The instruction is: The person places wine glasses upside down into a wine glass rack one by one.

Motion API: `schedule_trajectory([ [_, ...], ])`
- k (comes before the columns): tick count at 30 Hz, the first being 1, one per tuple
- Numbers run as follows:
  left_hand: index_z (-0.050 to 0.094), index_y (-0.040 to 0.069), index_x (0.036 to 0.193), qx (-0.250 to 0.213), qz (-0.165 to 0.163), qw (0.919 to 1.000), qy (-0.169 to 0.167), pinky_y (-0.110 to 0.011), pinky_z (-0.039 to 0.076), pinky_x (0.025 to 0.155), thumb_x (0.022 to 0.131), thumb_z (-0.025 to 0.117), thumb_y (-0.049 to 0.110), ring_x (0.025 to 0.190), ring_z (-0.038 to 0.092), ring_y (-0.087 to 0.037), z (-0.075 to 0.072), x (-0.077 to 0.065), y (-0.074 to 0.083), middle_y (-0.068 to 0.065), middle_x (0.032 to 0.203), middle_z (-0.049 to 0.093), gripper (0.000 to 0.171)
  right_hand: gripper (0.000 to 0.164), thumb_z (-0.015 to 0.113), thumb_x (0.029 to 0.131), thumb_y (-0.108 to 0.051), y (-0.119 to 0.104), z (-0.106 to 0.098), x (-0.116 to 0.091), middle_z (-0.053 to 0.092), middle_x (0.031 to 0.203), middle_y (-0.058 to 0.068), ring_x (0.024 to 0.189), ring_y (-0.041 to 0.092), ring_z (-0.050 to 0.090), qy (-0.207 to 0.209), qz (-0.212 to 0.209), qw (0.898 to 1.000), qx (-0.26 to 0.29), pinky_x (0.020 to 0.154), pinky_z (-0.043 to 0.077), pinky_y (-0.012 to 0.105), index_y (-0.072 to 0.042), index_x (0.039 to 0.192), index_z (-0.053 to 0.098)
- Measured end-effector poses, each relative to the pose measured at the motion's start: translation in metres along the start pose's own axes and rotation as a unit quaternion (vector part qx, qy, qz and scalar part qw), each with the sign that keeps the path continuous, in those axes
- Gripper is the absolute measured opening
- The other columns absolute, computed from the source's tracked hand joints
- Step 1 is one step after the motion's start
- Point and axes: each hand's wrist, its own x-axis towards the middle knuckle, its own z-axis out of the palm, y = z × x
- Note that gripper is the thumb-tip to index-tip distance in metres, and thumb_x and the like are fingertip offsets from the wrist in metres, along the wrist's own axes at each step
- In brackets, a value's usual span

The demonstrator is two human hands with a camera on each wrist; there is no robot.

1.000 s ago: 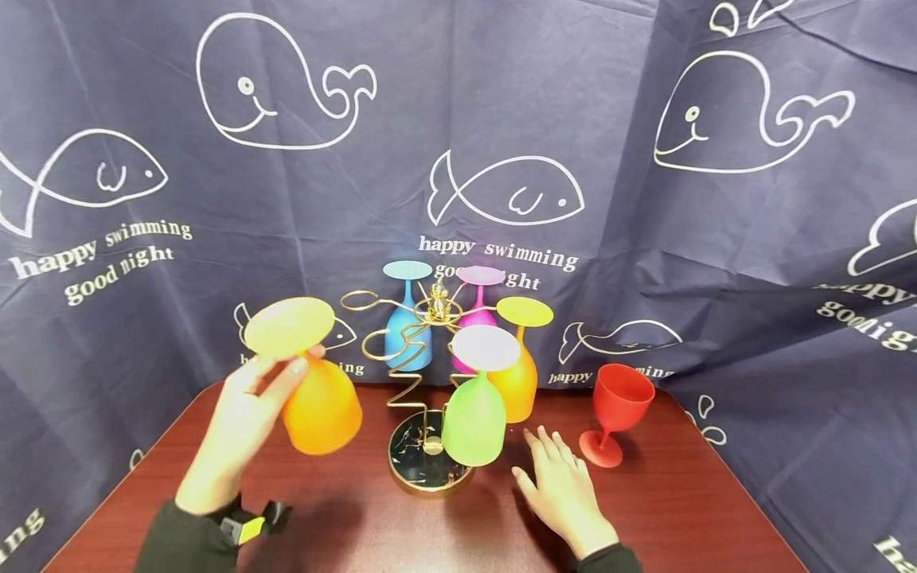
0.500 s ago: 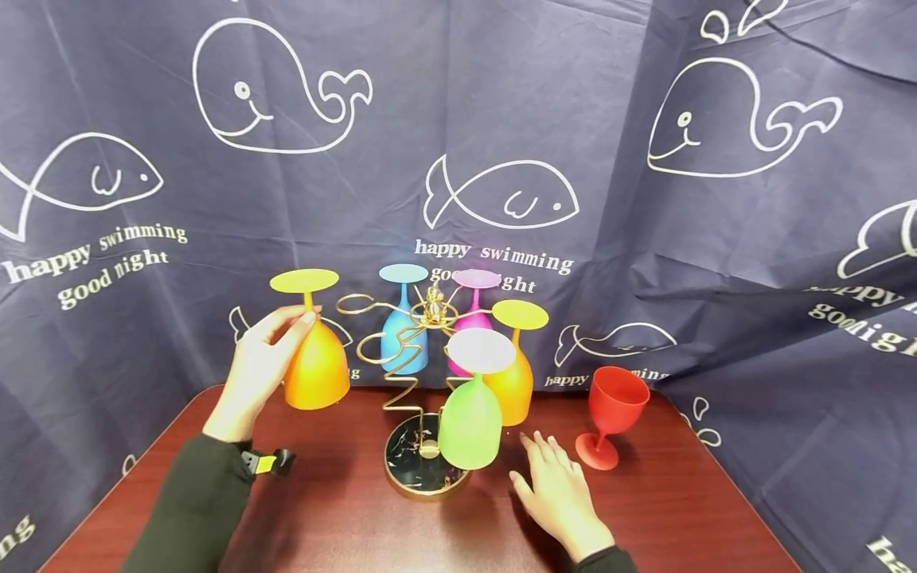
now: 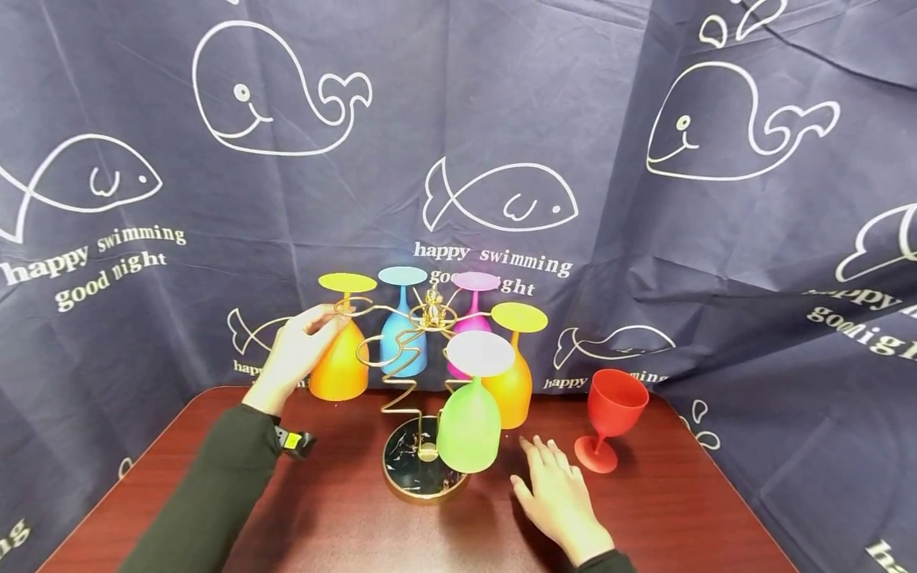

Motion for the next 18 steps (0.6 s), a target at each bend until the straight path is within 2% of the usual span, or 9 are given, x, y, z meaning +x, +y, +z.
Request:
schedule_trajectory([
  [5,0.07,0.024,0.104,0.011,-0.01,0.9995,-0.027,-0.039,0.045,0.085,0.086,0.06,0.051,0.096,0.06,-0.016,0.006,0.001,0.001,0.003,0.099,0.068,0.034,0.055,0.068,0.081,-0.033,0.001,-0.001,0.001,0.053,0.129,0.014,0.12,0.036,0.044,0.005,-0.004,1.0,0.001,0.088,0.039,0.057,-0.009,0.129,0.055],
  [9,0.069,0.025,0.108,0.011,-0.019,0.9988,-0.043,-0.038,0.046,0.084,0.084,0.059,0.054,0.095,0.06,-0.016,0.01,0.004,0.002,0.004,0.101,0.067,0.039,0.056,0.068,0.081,-0.034,0.002,0.0,0.001,0.053,0.129,0.013,0.12,0.037,0.045,0.005,-0.005,1.0,0.0,0.089,0.038,0.057,-0.009,0.129,0.055],
  [14,0.069,0.026,0.11,0.029,0.0,0.9979,-0.058,-0.036,0.045,0.084,0.085,0.059,0.055,0.097,0.059,-0.014,0.014,0.004,0.004,0.009,0.105,0.066,0.039,0.056,0.068,0.081,-0.033,0.002,0.002,0.0,0.054,0.128,0.013,0.12,0.037,0.045,0.002,-0.004,1.0,0.003,0.089,0.038,0.058,-0.008,0.129,0.054],
  [18,0.069,0.023,0.112,0.017,0.018,0.9972,-0.07,-0.035,0.044,0.087,0.086,0.062,0.048,0.101,0.059,-0.014,0.016,0.002,0.005,0.008,0.11,0.064,0.037,0.056,0.068,0.081,-0.034,0.002,0.003,-0.001,0.054,0.128,0.013,0.12,0.037,0.045,-0.003,-0.001,1.0,0.003,0.09,0.038,0.058,-0.007,0.129,0.054],
])
